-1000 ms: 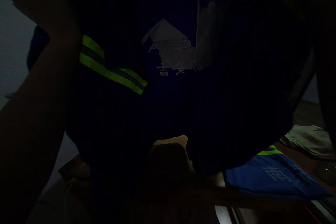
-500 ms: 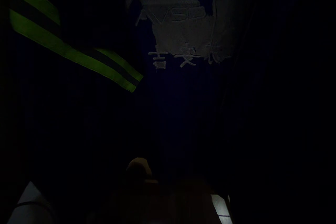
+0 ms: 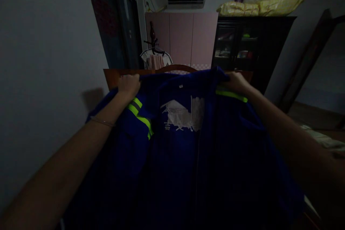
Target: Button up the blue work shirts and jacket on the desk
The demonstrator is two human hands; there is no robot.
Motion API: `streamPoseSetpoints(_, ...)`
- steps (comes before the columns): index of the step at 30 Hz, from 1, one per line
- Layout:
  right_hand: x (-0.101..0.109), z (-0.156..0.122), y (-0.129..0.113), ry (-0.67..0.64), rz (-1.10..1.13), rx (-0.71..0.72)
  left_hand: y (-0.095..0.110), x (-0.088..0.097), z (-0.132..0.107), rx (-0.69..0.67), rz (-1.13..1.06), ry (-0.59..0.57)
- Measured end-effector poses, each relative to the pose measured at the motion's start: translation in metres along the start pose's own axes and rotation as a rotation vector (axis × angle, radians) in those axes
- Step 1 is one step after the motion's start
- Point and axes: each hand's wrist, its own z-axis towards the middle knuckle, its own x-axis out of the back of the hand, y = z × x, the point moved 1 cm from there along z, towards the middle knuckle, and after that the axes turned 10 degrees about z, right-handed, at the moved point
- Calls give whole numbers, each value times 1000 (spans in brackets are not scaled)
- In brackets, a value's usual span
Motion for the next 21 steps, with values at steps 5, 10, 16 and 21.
streamPoseSetpoints(5, -47, -18, 3, -318, -455, -89, 17, -29, 4, -143, 68, -298)
streamPoseSetpoints(10, -92, -23, 32, -415, -536, -126, 29, -83, 10, -213, 53, -390)
streamPoseSetpoints(16, -141, -44, 88, -524, -580, -134, 40, -160, -7, -300, 65, -480)
streamPoseSetpoints(21, -164, -59, 113, -549, -576, -80, 34, -192, -29, -369, 66, -490)
